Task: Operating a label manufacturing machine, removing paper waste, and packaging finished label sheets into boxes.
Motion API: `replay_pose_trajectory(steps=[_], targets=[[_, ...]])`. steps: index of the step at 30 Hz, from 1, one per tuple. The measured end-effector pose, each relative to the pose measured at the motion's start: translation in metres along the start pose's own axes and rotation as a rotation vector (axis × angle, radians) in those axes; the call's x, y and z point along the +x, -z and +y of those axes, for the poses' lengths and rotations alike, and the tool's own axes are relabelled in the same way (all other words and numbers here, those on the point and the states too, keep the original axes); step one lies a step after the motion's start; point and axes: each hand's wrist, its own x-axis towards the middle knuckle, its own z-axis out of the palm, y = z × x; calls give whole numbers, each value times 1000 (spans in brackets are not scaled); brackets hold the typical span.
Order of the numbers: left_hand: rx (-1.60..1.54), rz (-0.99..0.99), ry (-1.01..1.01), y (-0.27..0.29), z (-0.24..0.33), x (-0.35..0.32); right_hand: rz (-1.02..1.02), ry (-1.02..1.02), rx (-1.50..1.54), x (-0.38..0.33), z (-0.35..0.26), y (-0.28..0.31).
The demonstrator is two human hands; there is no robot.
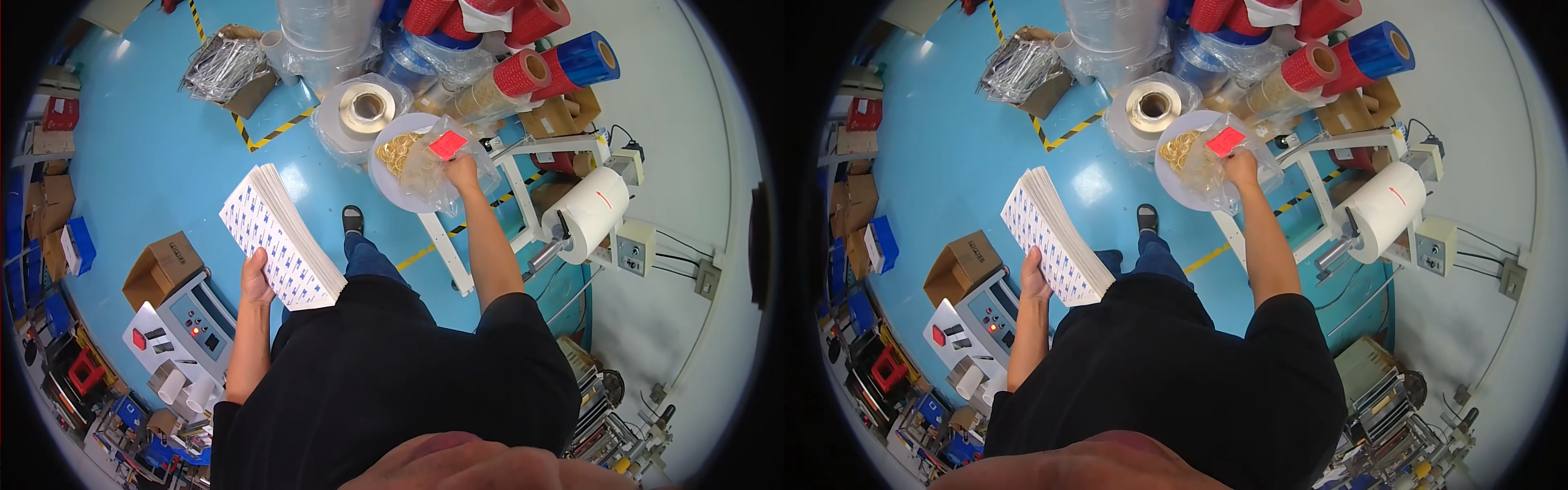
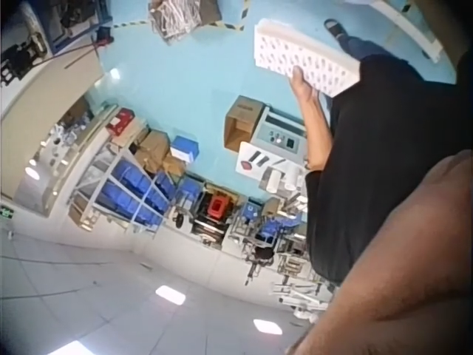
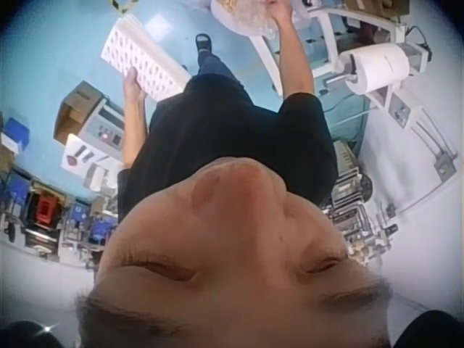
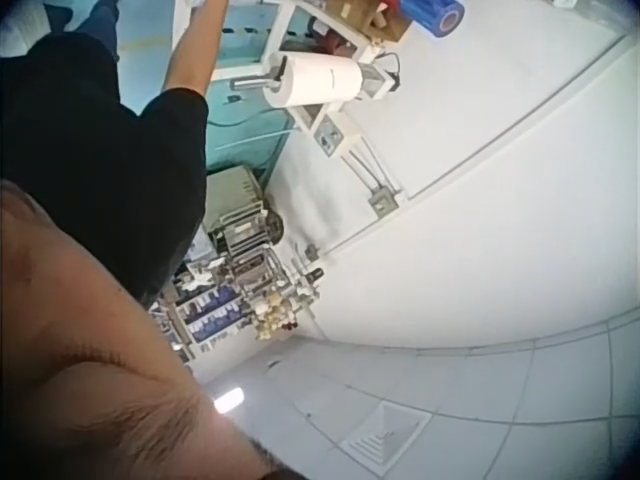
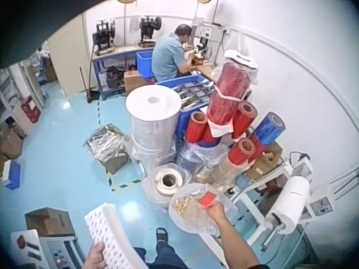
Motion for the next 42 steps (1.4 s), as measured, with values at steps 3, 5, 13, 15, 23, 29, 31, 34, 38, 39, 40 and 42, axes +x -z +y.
replay_pose_trajectory(steps=[3, 5, 13, 15, 23, 29, 31, 34, 38, 39, 40, 42], targets=[[-17, -30, 25, -2, 0, 7, -57, -207, 294, -12, -9, 15], [-21, -47, 35, -5, 0, 13, -63, -320, 535, -22, -16, 23], [0, -111, 73, -22, -1, 31, -18, -545, 1034, -56, -26, 52], [5, -112, 94, -24, -3, 36, -19, -554, 1058, -59, -23, 53], [10, -137, 145, -31, -2, 49, -130, -617, 863, -41, -4, 30], [-14, -138, 156, -32, 1, 55, -227, -382, 1089, 10, -41, 2], [-26, -141, 164, -33, 2, 53, -204, -160, -7, 25, -49, 0], [-9, -111, 114, -32, 3, 58, -137, -83, -265, 29, -13, -18], [-21, -120, 101, -22, 5, 51, -172, -100, -282, 27, -26, 1], [-30, -125, 111, -21, 5, 51, -153, -46, -278, 24, -27, 8], [-36, -123, 108, -19, 4, 50, -135, 5, -274, 20, -28, 14], [-42, -97, 85, -18, 4, 50, -178, -92, -160, 10, -26, 26]])
